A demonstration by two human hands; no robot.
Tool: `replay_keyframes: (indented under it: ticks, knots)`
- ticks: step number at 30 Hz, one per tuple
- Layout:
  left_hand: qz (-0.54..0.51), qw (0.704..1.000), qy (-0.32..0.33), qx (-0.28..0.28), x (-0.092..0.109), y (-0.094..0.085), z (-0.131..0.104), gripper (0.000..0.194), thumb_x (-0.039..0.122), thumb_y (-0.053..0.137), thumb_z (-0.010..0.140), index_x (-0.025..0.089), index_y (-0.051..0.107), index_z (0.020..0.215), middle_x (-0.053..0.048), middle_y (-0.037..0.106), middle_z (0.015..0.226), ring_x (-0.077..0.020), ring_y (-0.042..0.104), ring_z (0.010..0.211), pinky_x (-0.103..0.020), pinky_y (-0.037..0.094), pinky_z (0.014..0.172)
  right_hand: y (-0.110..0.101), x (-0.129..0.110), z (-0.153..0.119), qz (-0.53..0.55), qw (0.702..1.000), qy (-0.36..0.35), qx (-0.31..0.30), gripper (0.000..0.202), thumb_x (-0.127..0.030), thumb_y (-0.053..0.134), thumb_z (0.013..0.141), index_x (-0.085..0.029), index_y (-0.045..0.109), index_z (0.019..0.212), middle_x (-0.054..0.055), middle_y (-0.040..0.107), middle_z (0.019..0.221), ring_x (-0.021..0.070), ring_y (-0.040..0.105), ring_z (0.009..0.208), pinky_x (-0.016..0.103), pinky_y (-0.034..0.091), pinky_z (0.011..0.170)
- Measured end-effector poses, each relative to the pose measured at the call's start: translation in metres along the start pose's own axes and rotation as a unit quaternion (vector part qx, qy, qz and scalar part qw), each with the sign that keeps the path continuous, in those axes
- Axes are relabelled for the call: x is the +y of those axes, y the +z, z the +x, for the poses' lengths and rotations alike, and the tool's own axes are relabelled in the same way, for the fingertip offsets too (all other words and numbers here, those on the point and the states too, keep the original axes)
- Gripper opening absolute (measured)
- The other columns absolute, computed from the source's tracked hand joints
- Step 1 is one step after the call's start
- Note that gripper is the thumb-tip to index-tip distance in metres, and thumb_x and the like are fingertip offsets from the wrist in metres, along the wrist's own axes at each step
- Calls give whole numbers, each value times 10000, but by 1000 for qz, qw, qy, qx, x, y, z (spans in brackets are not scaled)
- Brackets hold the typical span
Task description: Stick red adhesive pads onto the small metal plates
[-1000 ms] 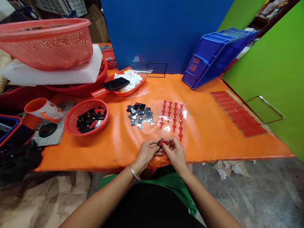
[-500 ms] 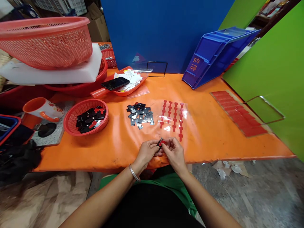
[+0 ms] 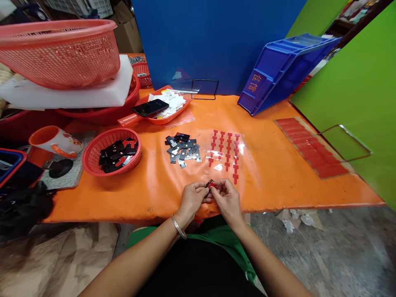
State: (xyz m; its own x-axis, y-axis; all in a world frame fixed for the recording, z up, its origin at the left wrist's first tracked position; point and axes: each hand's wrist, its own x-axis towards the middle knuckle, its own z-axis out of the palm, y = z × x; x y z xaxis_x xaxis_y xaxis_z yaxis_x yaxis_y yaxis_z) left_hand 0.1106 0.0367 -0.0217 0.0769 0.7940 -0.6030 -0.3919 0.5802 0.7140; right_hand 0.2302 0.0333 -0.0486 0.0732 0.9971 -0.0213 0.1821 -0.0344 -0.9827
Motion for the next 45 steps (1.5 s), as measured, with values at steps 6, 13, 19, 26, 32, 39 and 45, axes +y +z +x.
replay_keyframes:
  ticks: [6,13,19,26,32,39,45]
  knots:
    - [-3,1000,18,-5,-2,0,-1,112,66,582,793,63,644,886,-66,709,711,-94,637,534,-224,551,619,-1,-6,-6,-65,997,-42,6,118,-318,565,849,-204,555,876,13,585,759,133,567,589,252,489,511]
    - [0,1000,20,-12,-3,-1,-1,99,91,600,789,74,649,874,-50,696,656,-104,651,561,-202,539,599,-5,-10,1,-125,982,-122,70,93,-269,587,827,-181,612,806,94,522,1025,179,582,832,290,509,621]
    - [-3,1000,16,-4,-3,-1,-1,109,91,616,775,71,647,877,-61,703,672,-107,649,558,-213,542,601,-5,-10,6,-104,988,-99,53,88,-255,596,822,-185,599,768,65,540,954,167,572,812,265,484,612]
    - [0,1000,17,-8,-3,-1,-1,116,110,628,770,69,649,877,-60,701,671,-102,644,554,-202,535,587,-5,-8,7,-104,989,-91,47,90,-256,601,822,-187,589,764,47,551,904,152,562,753,264,474,612]
    - [5,1000,18,-15,-2,-2,-1,117,109,624,769,67,652,875,-59,697,690,-98,640,559,-202,536,584,-5,-8,7,-102,990,-88,46,102,-263,604,821,-190,586,752,37,553,874,149,555,732,260,463,591]
    - [6,1000,16,-19,-2,-2,-2,123,121,631,762,70,657,871,-59,697,689,-96,636,553,-209,538,593,-5,-7,7,-99,990,-91,47,106,-267,593,830,-191,583,756,36,557,860,147,550,713,266,462,597]
    - [2,1000,23,-17,-2,-3,-2,176,162,678,724,77,667,878,-67,705,693,-117,649,578,-234,546,622,-3,-9,7,-112,988,-97,54,124,-277,579,836,-190,571,749,25,547,805,142,536,679,267,455,595]
